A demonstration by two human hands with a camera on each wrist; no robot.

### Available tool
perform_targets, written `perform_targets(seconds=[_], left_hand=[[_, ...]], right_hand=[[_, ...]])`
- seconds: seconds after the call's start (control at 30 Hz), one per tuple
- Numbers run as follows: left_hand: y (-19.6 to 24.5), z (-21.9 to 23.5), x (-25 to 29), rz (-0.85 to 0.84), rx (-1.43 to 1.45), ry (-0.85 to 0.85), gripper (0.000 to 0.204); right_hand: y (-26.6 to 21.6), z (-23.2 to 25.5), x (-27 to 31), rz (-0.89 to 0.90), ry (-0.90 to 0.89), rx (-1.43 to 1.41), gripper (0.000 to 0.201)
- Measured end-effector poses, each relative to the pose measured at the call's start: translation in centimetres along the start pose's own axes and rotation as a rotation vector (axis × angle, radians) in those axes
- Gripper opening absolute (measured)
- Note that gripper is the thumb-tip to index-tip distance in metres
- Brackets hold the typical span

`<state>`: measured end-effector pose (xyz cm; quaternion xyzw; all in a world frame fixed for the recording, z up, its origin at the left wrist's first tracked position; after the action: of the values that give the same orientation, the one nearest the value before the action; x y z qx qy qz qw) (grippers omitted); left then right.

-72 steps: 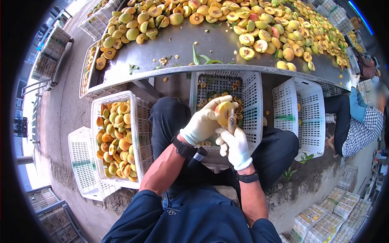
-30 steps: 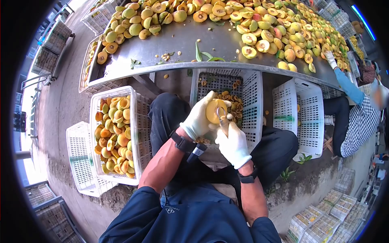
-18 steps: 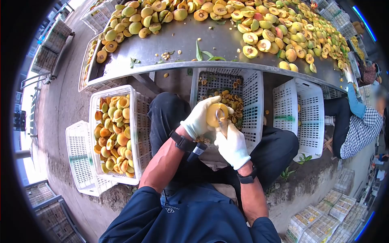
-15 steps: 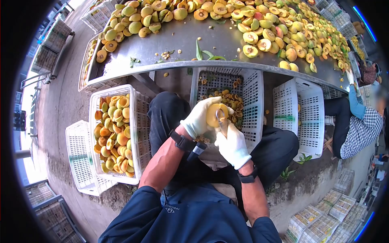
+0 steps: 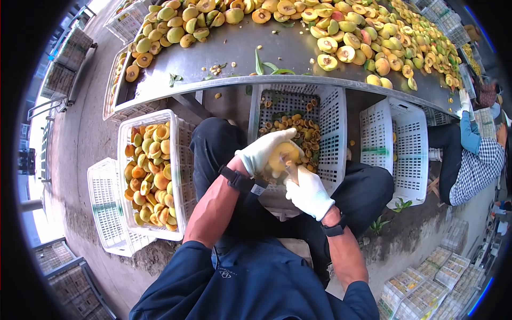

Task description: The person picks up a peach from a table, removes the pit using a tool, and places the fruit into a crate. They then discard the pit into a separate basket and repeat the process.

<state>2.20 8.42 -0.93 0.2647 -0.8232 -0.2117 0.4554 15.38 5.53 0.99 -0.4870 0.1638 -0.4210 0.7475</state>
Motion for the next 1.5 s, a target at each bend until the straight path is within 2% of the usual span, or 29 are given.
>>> perform_targets(seconds=[0.07, 0.13, 0.17, 0.2, 0.3, 0.37, 0.43, 0.5, 0.57, 0.7, 0.73, 0.77, 0.8, 0.87, 0.9, 0.93, 0.97, 1.0, 1.03, 1.07, 1.13, 1.17, 1.2, 1.27, 1.33, 1.4, 1.43, 1.47, 1.5], left_hand=[[0.7, -0.9, 0.7, -0.052, 0.049, -0.003, 0.061], [2.1, -1.8, 1.4, -0.296, 0.181, -0.062, 0.060], [1.7, -1.4, 0.9, -0.323, 0.158, 0.059, 0.060], [2.4, -1.2, 1.5, -0.501, -0.086, 0.148, 0.057], [1.5, -0.5, 0.5, -0.550, 0.020, 0.191, 0.054], [2.3, 0.0, 1.3, -0.764, -0.140, 0.319, 0.052], [2.2, 0.0, 2.0, -0.822, -0.179, 0.379, 0.048], [2.5, 0.2, 2.5, -0.881, -0.220, 0.432, 0.043], [3.2, 0.0, 3.7, -1.014, -0.416, 0.545, 0.044], [3.7, 0.4, 3.7, -0.906, -0.408, 0.493, 0.046], [3.2, 1.0, 2.2, -0.757, -0.324, 0.391, 0.048], [2.3, 1.2, 1.0, -0.605, -0.240, 0.290, 0.050], [2.0, 1.3, 0.8, -0.603, -0.240, 0.290, 0.050], [2.0, 1.3, 0.3, -0.561, -0.324, 0.324, 0.054], [2.1, 1.0, 0.7, -0.629, -0.334, 0.348, 0.051], [1.9, 0.7, 0.8, -0.627, -0.339, 0.346, 0.051], [2.5, 0.1, 2.0, -0.731, -0.393, 0.408, 0.050], [2.9, -0.3, 3.0, -0.837, -0.447, 0.468, 0.048], [3.0, -0.2, 3.1, -0.851, -0.415, 0.463, 0.047], [3.1, -0.2, 3.0, -0.850, -0.420, 0.461, 0.047], [3.2, -0.4, 1.8, -0.764, -0.263, 0.258, 0.054], [3.4, -0.5, 1.5, -0.715, -0.281, 0.180, 0.055], [3.6, -0.5, 1.5, -0.717, -0.282, 0.181, 0.055], [2.9, -1.3, 0.8, -0.560, -0.152, 0.037, 0.059], [2.0, -2.6, 0.8, -0.548, -0.132, 0.003, 0.060], [2.1, -2.6, 2.2, -0.501, -0.097, 0.002, 0.060], [2.6, -1.9, 1.8, -0.761, -0.305, 0.197, 0.056], [2.0, -1.6, 1.2, -0.729, -0.282, 0.204, 0.053], [2.3, -1.6, 1.5, -0.810, -0.397, 0.280, 0.050]], right_hand=[[-0.4, 0.5, -0.5, 0.007, 0.027, -0.054, 0.016], [-1.3, 1.1, -0.6, -0.343, 0.005, -0.577, 0.018], [-1.7, 1.2, -0.7, -0.371, -0.005, -0.577, 0.019], [-1.6, 0.7, -0.9, -0.367, -0.004, -0.580, 0.019], [-1.7, -0.7, -1.1, -0.352, 0.051, -0.619, 0.016], [-2.1, -1.1, -1.2, -0.361, 0.075, -0.638, 0.014], [-2.3, -0.9, -1.3, -0.372, 0.104, -0.658, 0.013], [-2.6, -1.2, -1.4, -0.389, -0.001, -0.762, 0.012], [-2.6, -1.2, -1.3, -0.402, -0.049, -0.835, 0.011], [-2.4, -1.1, -1.1, -0.428, -0.162, -0.916, 0.012], [-2.2, -1.2, -1.1, -0.429, -0.163, -0.917, 0.012], [-1.7, -1.0, -1.1, -0.411, -0.142, -0.753, 0.013], [-1.5, -0.7, -1.1, -0.390, -0.121, -0.589, 0.014], [-1.5, -0.6, -0.8, -0.413, -0.107, -0.581, 0.016], [-1.4, -1.0, -0.5, -0.439, -0.120, -0.691, 0.016], [-1.4, -1.4, -0.3, -0.463, -0.133, -0.804, 0.016], [-2.0, -1.9, -0.1, -0.470, -0.215, -0.988, 0.018], [-1.9, -2.0, -0.1, -0.470, -0.212, -0.997, 0.018], [-2.2, -2.2, -0.2, -0.464, -0.240, -1.075, 0.017], [-2.5, -2.4, -0.2, -0.458, -0.268, -1.152, 0.016], [-2.4, -2.1, -0.1, -0.467, -0.290, -1.244, 0.018], [-2.3, -1.7, 0.0, -0.478, -0.314, -1.330, 0.019], [-2.4, -1.4, 0.0, -0.489, -0.339, -1.413, 0.021], [-2.0, -1.1, 0.4, -0.486, -0.329, -1.467, 0.021], [-1.9, -0.5, 0.6, -0.461, -0.301, -1.557, 0.023], [-1.6, -0.6, 0.5, -0.466, -0.333, -1.611, 0.027], [-2.0, -0.7, 0.4, -0.455, -0.313, -1.606, 0.027], [-1.9, -1.2, 0.3, -0.452, -0.348, -1.693, 0.027], [-2.2, -1.5, 0.2, -0.431, -0.395, -1.756, 0.026]])
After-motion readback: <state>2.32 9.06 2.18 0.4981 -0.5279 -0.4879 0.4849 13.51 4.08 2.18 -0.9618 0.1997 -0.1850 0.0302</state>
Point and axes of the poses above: each hand's wrist, its own x-axis away from the middle knuckle, its own z-axis out of the back of the hand, y = z × x, the point moved 7 cm from there along -x, towards the middle knuckle, and after that the axes turned 6 degrees about z, right-handed, at the moved point
